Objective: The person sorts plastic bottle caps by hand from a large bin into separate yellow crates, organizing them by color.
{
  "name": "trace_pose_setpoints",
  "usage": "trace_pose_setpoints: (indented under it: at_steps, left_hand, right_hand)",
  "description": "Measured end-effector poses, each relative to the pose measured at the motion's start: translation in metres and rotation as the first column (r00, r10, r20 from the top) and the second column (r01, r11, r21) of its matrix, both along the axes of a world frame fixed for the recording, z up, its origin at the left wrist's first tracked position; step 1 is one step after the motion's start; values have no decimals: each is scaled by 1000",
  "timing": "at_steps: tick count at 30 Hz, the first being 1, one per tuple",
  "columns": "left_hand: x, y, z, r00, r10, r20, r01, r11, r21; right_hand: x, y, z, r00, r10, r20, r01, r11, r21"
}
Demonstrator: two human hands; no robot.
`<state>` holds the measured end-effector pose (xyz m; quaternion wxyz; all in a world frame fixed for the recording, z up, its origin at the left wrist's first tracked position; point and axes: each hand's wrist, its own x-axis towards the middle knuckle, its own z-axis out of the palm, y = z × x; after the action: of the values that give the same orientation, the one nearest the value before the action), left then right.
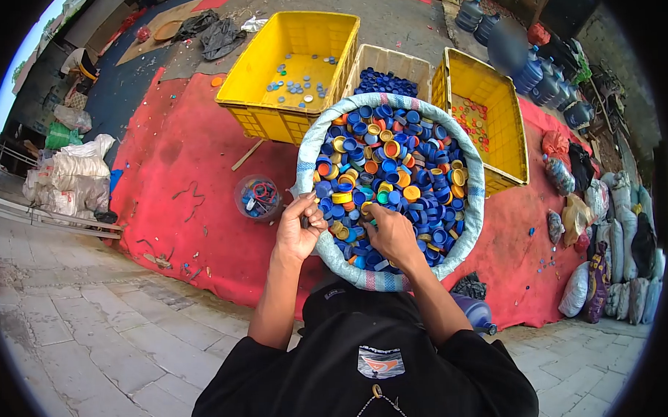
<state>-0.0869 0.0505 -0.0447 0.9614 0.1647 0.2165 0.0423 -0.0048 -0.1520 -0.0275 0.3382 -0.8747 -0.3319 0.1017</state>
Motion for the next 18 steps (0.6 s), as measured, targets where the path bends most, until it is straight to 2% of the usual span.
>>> trace_pose_setpoints:
  at_steps: [1,4,5,8,12,13,16,18]
  left_hand:
    - [-2,-2,1,999,24,-25,-24,1000,-6]
    - [-5,-4,6,997,57,-45,-56,998,24]
    - [-6,-4,6,997,61,-42,-60,998,29]
    - [-5,-2,5,997,75,-33,-73,997,39]
    - [-8,-1,6,994,101,-49,-99,995,31]
    - [-8,0,6,992,110,-54,-108,994,33]
    - [-7,2,1,992,118,-36,-119,993,-17]
    - [-6,1,1,992,117,-40,-117,993,6]
  right_hand:
    - [3,5,-3,991,84,100,-82,996,-24]
    - [8,23,-12,955,222,197,-159,943,-291]
    - [10,27,-20,935,251,251,-176,941,-288]
    - [14,32,-28,932,253,260,-170,938,-303]
    - [11,30,-13,982,189,18,-183,968,-169]
    - [10,30,-12,976,189,-106,-201,973,-116]
    - [2,31,-10,953,255,-162,-255,967,21]
    - [-3,33,-6,967,203,-152,-217,973,-82]
